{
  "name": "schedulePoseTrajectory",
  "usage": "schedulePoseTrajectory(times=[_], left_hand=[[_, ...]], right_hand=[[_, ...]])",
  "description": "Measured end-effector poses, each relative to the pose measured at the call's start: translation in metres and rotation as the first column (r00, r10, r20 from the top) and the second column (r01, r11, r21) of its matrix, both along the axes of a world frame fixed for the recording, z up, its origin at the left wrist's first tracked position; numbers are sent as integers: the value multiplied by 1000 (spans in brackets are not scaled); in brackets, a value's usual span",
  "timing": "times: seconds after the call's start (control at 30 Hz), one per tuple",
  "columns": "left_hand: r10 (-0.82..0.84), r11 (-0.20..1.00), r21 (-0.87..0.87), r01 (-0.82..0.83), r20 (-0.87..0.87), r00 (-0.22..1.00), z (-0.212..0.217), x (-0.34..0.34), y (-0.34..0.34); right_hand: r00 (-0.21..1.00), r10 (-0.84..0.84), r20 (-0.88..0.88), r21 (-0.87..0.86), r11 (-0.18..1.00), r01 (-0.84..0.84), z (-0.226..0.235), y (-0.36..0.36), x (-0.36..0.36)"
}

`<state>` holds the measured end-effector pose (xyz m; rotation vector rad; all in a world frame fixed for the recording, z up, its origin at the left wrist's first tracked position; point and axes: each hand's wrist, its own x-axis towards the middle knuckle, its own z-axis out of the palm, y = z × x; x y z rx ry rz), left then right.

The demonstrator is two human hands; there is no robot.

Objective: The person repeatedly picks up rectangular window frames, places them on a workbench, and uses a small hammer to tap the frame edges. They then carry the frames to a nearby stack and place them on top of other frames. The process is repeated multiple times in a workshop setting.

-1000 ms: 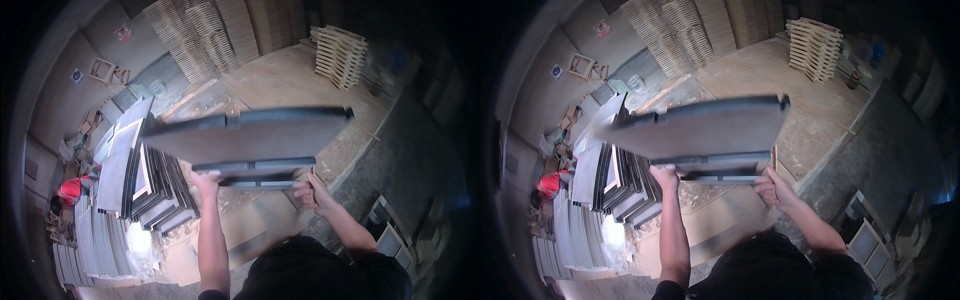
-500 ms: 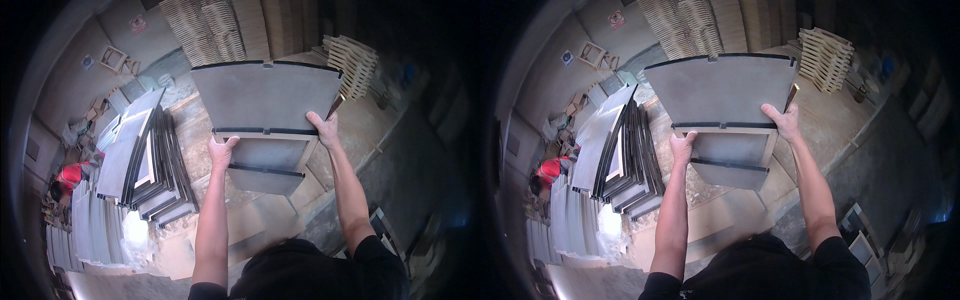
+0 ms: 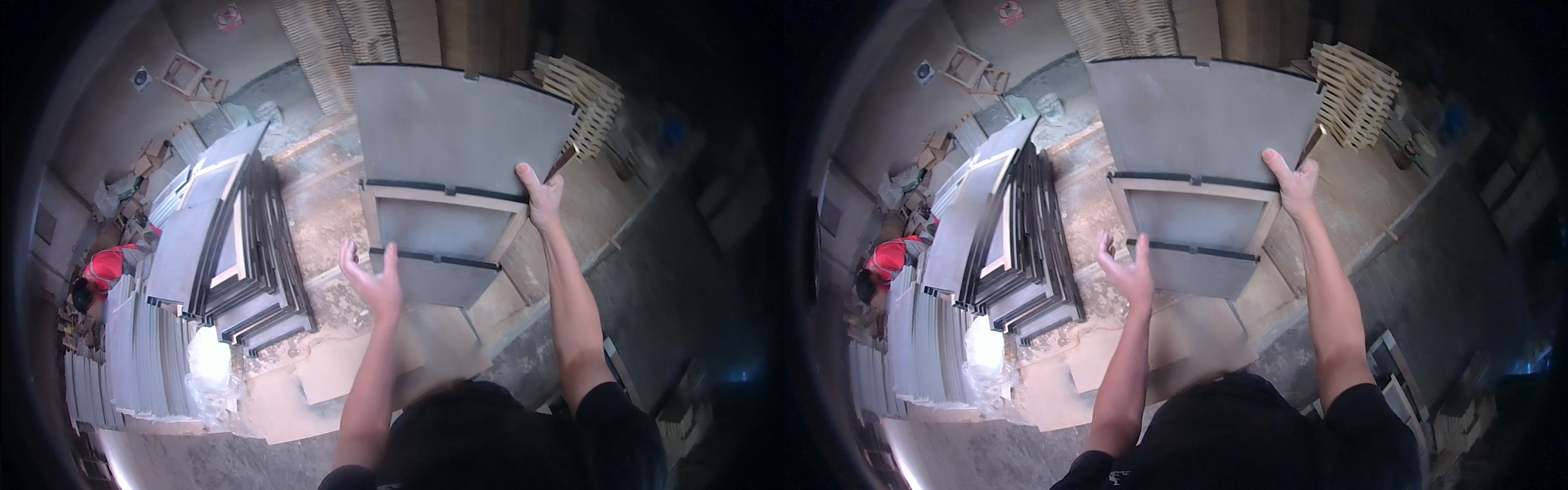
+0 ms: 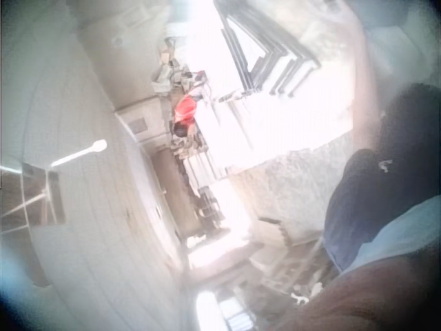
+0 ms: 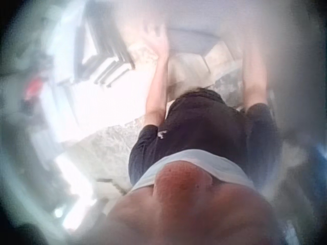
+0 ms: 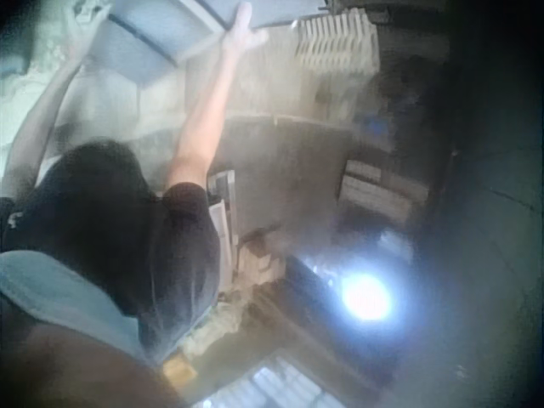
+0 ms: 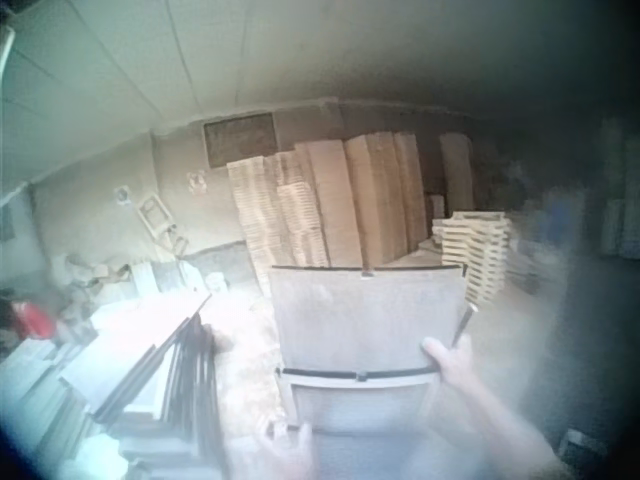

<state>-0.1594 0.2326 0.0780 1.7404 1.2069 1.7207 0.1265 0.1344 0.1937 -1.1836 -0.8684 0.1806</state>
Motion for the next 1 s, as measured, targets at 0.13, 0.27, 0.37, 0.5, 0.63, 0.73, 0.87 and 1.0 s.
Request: schedulePoseTrajectory(times=[0.13,0.27,0.37,0.5,0.63,0.73,0.87,1.0], left_hand=[[-98,994,20,104,-222,970,-49,0,-69],[-209,978,-53,203,-230,950,-63,4,-90],[-143,990,-41,137,-248,958,-60,3,-74],[-219,973,-17,229,-362,906,-49,11,-77],[-286,958,-80,277,-381,879,-53,24,-96],[-351,936,-120,331,-389,852,-53,23,-109],[-389,919,-115,377,-426,817,-46,17,-120],[-310,949,-71,307,-394,865,-54,11,-117]], right_hand=[[1000,-13,-7,75,997,13,-2,4,-5],[999,17,-32,59,998,-15,1,2,-8],[1000,19,-22,71,997,-18,3,-1,-11],[999,-11,-44,79,997,14,8,-6,-22],[999,-53,5,97,994,53,12,-8,-34],[996,-77,-50,114,990,82,18,-10,-50],[987,-133,-86,86,986,140,29,-15,-81],[987,-25,-158,127,991,45,30,-13,-103]])
